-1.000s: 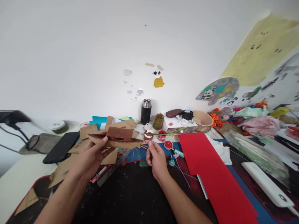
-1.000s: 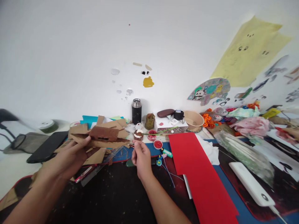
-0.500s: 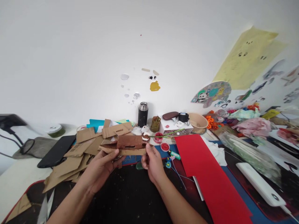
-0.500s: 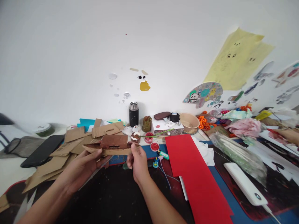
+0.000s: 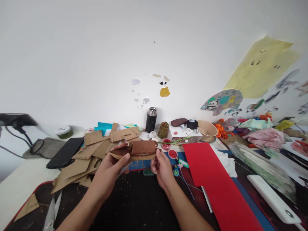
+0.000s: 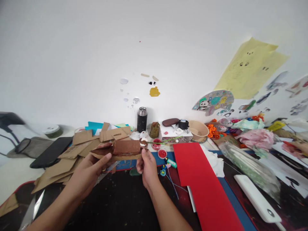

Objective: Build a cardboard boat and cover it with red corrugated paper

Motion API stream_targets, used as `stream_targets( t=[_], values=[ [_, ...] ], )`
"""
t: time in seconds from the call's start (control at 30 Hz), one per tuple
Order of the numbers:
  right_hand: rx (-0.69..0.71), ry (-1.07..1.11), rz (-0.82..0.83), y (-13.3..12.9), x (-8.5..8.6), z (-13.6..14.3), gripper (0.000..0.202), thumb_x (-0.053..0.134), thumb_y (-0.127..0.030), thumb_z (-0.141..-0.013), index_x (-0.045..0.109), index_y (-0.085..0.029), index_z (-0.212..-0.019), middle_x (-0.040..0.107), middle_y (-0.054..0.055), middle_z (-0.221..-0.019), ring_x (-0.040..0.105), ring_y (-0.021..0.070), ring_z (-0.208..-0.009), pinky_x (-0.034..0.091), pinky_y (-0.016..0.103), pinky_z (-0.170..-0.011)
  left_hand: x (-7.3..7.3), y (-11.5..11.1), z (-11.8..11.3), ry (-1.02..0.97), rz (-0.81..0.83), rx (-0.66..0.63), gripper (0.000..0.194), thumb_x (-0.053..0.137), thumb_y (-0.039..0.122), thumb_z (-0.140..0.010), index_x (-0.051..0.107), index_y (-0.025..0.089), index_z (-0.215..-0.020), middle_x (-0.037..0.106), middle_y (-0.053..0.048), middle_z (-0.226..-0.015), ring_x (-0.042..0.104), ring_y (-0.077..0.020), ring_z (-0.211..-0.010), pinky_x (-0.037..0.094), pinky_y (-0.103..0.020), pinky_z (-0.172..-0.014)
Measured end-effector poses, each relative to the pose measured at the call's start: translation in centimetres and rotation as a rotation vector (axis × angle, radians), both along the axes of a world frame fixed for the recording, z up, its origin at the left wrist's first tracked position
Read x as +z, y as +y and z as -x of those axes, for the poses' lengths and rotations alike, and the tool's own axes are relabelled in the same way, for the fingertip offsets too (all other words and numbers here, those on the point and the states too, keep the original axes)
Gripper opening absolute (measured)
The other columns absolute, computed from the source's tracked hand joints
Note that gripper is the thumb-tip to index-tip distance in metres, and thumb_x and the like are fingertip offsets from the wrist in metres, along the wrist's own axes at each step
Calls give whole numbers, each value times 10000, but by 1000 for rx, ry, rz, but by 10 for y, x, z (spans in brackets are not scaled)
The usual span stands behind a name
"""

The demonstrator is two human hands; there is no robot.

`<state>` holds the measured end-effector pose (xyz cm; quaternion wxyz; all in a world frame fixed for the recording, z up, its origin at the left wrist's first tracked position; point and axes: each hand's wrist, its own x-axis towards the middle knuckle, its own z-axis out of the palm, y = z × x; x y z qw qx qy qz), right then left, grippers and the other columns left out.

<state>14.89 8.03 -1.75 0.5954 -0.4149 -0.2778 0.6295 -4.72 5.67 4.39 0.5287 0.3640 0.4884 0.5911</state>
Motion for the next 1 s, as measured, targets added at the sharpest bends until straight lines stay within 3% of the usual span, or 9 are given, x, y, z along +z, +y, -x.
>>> stream_targets(
  t=[0.13,0.4,0.63,1.0],
  values=[
    [-9,16,11,2,-2,-1,715,948,-810,-664,559,-224,-792,580,-68,-578,412,63,-398,211,182,-376,0,-10,-10,172,-92,-6,631,956,550,-757,741,254,-1271,821,-137,-1384,740,-394,-1346,568,-564,-1180],
    [-15,22,18,3,-7,0,532,935,-613,-726,574,-224,-769,489,-90,-535,384,72,-405,200,191,-392,11,-31,-28,239,-149,-24,504,971,418,-705,785,307,-1160,823,-97,-1326,738,-400,-1321,561,-521,-1166],
    [5,25,12,3,-11,0,523,902,-647,-764,603,-219,-808,500,-84,-550,369,77,-423,201,199,-405,23,-33,-32,137,-102,-37,521,1042,328,-590,828,322,-1065,819,-101,-1282,688,-442,-1346,500,-527,-1206],
    [-16,8,55,3,-14,1,511,899,-621,-737,572,-229,-766,496,-80,-545,367,81,-421,211,206,-405,18,-33,-31,227,-151,-59,475,1000,384,-678,827,331,-1118,808,-102,-1326,678,-433,-1371,510,-526,-1196]
  ],
)
